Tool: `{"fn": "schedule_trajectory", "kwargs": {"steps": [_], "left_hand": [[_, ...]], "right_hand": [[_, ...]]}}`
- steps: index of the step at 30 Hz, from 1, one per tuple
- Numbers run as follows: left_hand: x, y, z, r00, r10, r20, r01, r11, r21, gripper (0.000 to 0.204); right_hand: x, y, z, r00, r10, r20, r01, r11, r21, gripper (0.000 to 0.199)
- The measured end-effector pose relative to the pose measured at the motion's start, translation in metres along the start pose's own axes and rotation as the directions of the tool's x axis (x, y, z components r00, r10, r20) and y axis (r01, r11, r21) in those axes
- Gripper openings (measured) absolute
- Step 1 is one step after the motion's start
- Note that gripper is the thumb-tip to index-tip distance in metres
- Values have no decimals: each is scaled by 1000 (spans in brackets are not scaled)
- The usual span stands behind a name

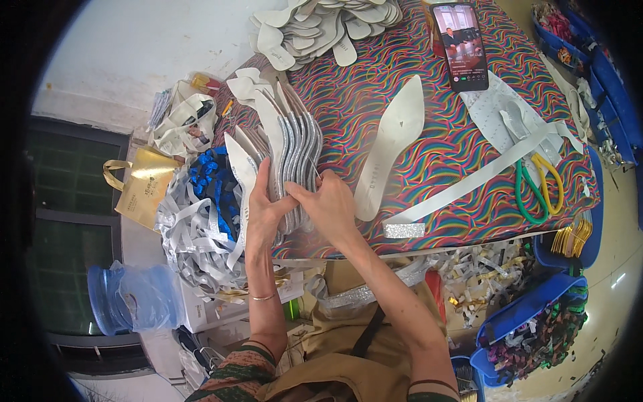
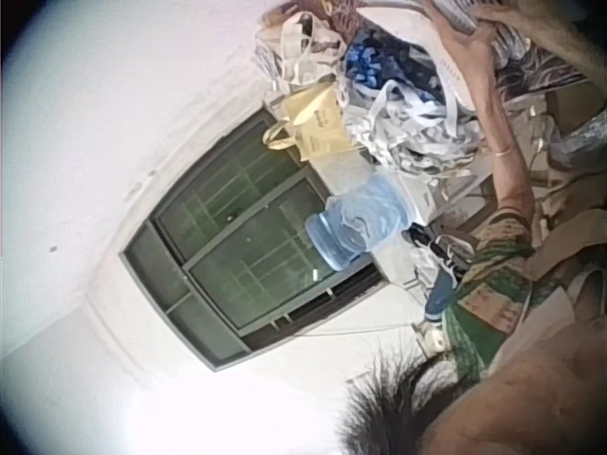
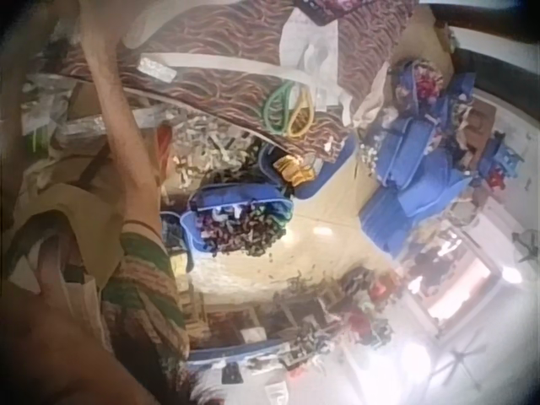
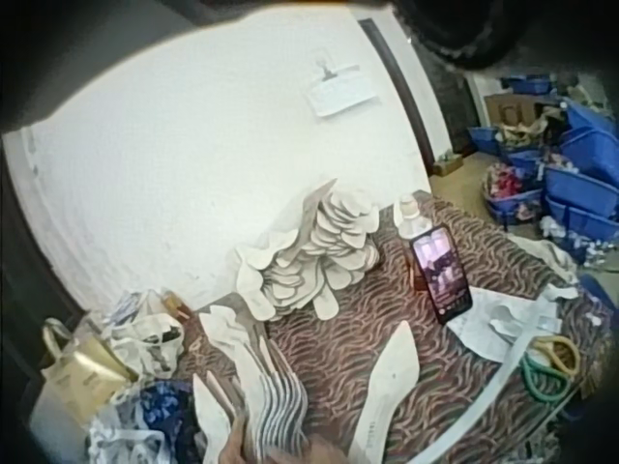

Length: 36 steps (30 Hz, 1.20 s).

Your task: The person sits at a workbench and assembles white shoe insoles by applying a silver glittery strip to the heel area. They use a small metal tool to press the strip onto the insole and then place the finished items into a blue bin. The person also handles a roll of the silver strip and stacks the completed insoles.

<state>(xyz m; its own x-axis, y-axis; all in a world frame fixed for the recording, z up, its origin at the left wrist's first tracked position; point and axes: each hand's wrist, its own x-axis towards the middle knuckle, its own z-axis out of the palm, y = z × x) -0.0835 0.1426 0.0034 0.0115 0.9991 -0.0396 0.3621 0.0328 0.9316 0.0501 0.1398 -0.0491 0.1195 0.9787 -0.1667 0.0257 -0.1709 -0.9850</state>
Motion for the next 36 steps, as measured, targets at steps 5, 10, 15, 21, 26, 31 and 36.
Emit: {"fn": "schedule_trajectory", "kwargs": {"steps": [5, 10, 15, 21, 26, 31, 36], "left_hand": [[4, -7, 6, 993, 121, -1, -118, 968, 221, 87], [0, 4, 26, 959, 283, 10, -236, 781, 578, 88], [-13, 17, 43, 867, 498, -20, -309, 568, 763, 78], [-65, 24, 87, 745, 556, 368, -665, 657, 355, 56], [-77, -9, 120, 720, 550, 423, -682, 672, 288, 39], [-80, -11, 121, 756, 555, 349, -631, 760, 158, 22], [-75, -9, 118, 993, 57, 102, 9, 830, -558, 17]], "right_hand": [[-3, 10, -2, 999, -44, 32, 42, 997, 64, 62], [-46, -5, -28, 910, -364, -198, 366, 930, -29, 32], [-67, 4, -124, 894, -387, -226, 338, 913, -227, 15], [-47, 26, -206, 884, -468, 8, 237, 433, -870, 35], [-48, 46, -226, 842, -526, 117, 355, 378, -855, 29], [-61, 49, -237, 834, -540, 116, 380, 408, -830, 37], [-149, -11, -236, 874, -478, 88, 345, 484, -804, 40]]}}
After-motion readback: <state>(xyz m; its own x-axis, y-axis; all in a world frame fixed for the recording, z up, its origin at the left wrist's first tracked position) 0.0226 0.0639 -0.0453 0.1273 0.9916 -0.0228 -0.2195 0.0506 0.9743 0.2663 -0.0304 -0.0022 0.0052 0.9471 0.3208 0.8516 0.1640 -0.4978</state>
